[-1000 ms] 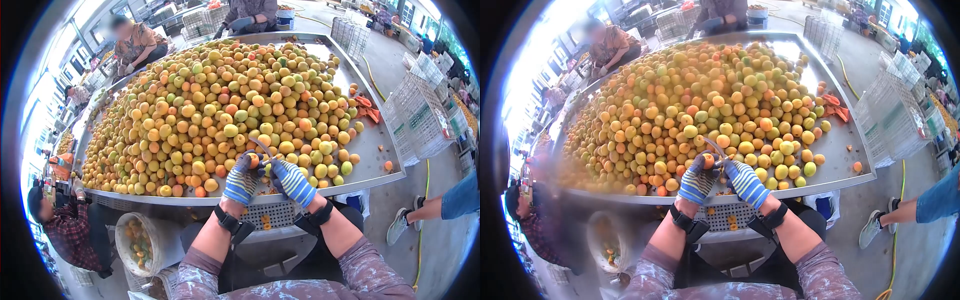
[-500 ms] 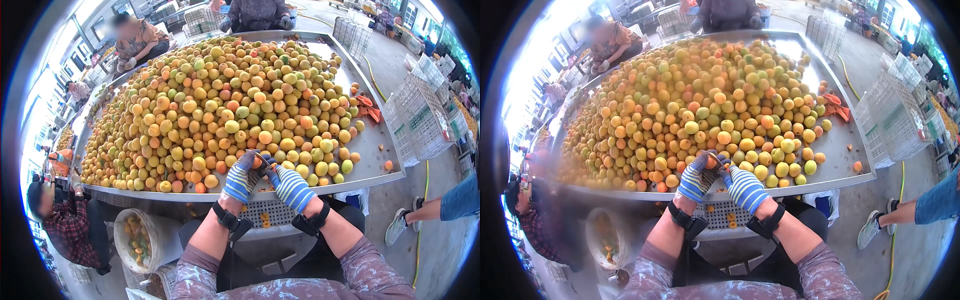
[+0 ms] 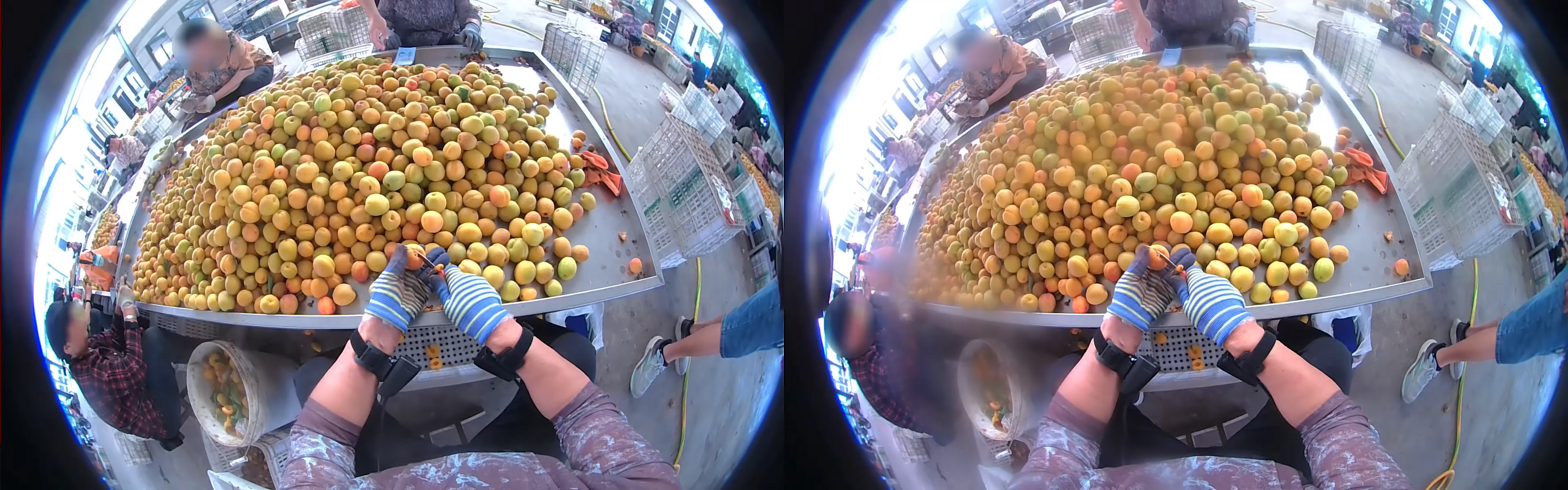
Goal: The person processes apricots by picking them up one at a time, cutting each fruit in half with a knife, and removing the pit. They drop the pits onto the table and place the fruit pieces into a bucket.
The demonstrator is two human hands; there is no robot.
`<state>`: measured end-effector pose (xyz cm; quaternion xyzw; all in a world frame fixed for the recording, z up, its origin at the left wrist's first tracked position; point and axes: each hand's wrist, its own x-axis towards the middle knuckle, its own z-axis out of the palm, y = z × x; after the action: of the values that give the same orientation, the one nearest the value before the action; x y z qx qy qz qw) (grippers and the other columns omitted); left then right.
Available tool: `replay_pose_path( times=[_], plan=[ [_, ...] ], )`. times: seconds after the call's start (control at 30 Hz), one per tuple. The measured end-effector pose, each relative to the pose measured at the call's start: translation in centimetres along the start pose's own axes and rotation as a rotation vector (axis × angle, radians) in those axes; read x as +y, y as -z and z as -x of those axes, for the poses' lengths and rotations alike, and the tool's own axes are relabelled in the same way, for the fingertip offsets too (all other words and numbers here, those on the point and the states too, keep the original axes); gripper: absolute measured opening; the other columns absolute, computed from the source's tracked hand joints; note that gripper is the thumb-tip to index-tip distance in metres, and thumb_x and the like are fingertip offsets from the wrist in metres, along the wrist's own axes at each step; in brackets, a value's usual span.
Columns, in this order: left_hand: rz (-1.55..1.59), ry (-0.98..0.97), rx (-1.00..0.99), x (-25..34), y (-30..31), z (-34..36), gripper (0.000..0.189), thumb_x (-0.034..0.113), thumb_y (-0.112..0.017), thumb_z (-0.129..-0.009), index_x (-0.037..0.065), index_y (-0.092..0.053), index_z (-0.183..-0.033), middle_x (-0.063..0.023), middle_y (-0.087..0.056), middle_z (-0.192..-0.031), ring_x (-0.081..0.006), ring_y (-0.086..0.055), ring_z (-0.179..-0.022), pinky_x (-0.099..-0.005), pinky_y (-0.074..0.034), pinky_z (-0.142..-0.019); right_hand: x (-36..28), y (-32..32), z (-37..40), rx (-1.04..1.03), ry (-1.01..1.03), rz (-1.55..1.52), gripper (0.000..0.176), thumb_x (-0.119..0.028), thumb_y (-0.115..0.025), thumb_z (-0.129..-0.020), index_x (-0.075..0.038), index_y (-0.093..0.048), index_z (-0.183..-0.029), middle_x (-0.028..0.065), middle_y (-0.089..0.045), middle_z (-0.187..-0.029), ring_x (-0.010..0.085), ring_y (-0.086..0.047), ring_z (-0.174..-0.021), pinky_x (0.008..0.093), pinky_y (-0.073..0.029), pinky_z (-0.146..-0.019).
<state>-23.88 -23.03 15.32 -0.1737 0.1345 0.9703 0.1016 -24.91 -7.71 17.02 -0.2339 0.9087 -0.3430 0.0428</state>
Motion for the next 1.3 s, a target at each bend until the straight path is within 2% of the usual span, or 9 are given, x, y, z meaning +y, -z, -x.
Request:
replay_pose_path(
  times=[0.17, 0.23, 0.33, 0.43, 0.53, 0.8, 0.97, 1.07, 1.3],
  plan=[
    [-0.297, -0.118, -0.015, 1.0, 0.4, -0.1, 0.046, 0.017, -0.059, -0.093, -0.002, -0.040, -0.130, -0.0223, -0.058, -0.120, -0.0330, -0.061, -0.106, -0.0408, -0.054, -0.086, 0.0, 0.0, 0.1, -0.013, -0.012, 0.092, 0.030, -0.029, -0.051, -0.095, 0.000, -0.058, -0.092, 0.0203, -0.062, -0.065, 0.0373, -0.061, -0.062, 0.0470, -0.047, -0.056],
    [-0.627, -0.383, -0.022, 0.5, 0.2, -0.2, 0.038, 0.011, -0.059, -0.091, -0.002, -0.047, -0.125, -0.0231, -0.058, -0.118, -0.0335, -0.057, -0.114, -0.0424, -0.051, -0.095, -0.2, 0.3, 0.1, -0.026, -0.018, 0.094, 0.030, -0.029, -0.051, -0.095, 0.000, -0.058, -0.092, 0.0201, -0.062, -0.065, 0.0368, -0.061, -0.061, 0.0466, -0.047, -0.055],
    [-0.522, -0.481, -0.042, -0.2, 0.0, 0.0, 0.041, 0.013, -0.062, -0.090, -0.001, -0.047, -0.125, -0.0217, -0.058, -0.117, -0.0335, -0.057, -0.112, -0.0448, -0.051, -0.094, -0.2, 0.1, 0.0, -0.029, -0.027, 0.067, 0.030, -0.030, -0.051, -0.095, -0.001, -0.058, -0.092, 0.0194, -0.061, -0.065, 0.0360, -0.061, -0.060, 0.0460, -0.047, -0.054],
    [-0.144, -0.125, -0.144, 0.5, 2.0, -0.8, 0.043, 0.018, -0.065, -0.089, 0.001, -0.048, -0.125, -0.0209, -0.057, -0.119, -0.0339, -0.057, -0.111, -0.0461, -0.050, -0.093, 0.3, -0.5, -0.2, -0.006, 0.001, 0.060, 0.030, -0.030, -0.051, -0.095, -0.001, -0.059, -0.096, 0.0189, -0.063, -0.066, 0.0354, -0.062, -0.061, 0.0454, -0.047, -0.054],
    [-0.058, -0.103, -0.010, -0.4, -0.1, -0.4, 0.039, 0.019, -0.069, -0.087, 0.002, -0.051, -0.117, -0.0181, -0.060, -0.111, -0.0297, -0.060, -0.100, -0.0390, -0.054, -0.083, -0.4, 0.1, 0.0, 0.008, -0.007, 0.060, 0.031, -0.030, -0.051, -0.096, -0.001, -0.059, -0.101, 0.0191, -0.063, -0.067, 0.0354, -0.062, -0.062, 0.0459, -0.047, -0.054],
    [-0.357, -0.226, -0.064, -0.2, -0.2, -0.3, 0.030, 0.017, -0.064, -0.090, -0.003, -0.057, -0.111, -0.0168, -0.063, -0.109, -0.0276, -0.063, -0.098, -0.0375, -0.055, -0.085, 0.7, -0.2, -0.1, -0.045, 0.000, -0.061, 0.036, -0.031, -0.049, -0.097, 0.004, -0.060, -0.101, 0.0239, -0.063, -0.073, 0.0396, -0.062, -0.072, 0.0470, -0.048, -0.064],
    [-0.178, -0.204, -0.068, 0.6, 0.4, -0.1, 0.036, -0.001, -0.044, -0.082, -0.006, -0.045, -0.118, -0.0271, -0.056, -0.115, -0.0410, -0.059, -0.108, -0.0461, -0.054, -0.094, 1.6, -0.3, -0.3, -0.058, -0.050, -0.250, 0.037, -0.030, -0.048, -0.098, 0.004, -0.061, -0.095, 0.0252, -0.062, -0.077, 0.0414, -0.060, -0.073, 0.0460, -0.046, -0.065],
    [-0.186, -0.240, 0.067, 1.5, 0.1, 0.2, 0.033, 0.000, -0.046, -0.083, -0.006, -0.046, -0.115, -0.0259, -0.056, -0.113, -0.0420, -0.058, -0.109, -0.0456, -0.056, -0.090, 1.3, 0.4, -0.1, -0.126, -0.032, -0.188, 0.046, -0.038, -0.045, -0.098, 0.005, -0.061, -0.100, 0.0266, -0.064, -0.081, 0.0422, -0.062, -0.081, 0.0479, -0.048, -0.071],
    [-0.247, -0.366, 0.105, 1.9, 0.4, 0.0, 0.033, 0.001, -0.051, -0.082, -0.003, -0.048, -0.114, -0.0233, -0.057, -0.110, -0.0385, -0.062, -0.101, -0.0438, -0.058, -0.085, 0.1, 1.5, 0.0, 0.119, 0.047, 0.029, 0.034, -0.036, -0.064, -0.087, -0.004, -0.058, -0.080, 0.0168, -0.061, -0.065, 0.0347, -0.062, -0.061, 0.0427, -0.048, -0.054]
  ],
)
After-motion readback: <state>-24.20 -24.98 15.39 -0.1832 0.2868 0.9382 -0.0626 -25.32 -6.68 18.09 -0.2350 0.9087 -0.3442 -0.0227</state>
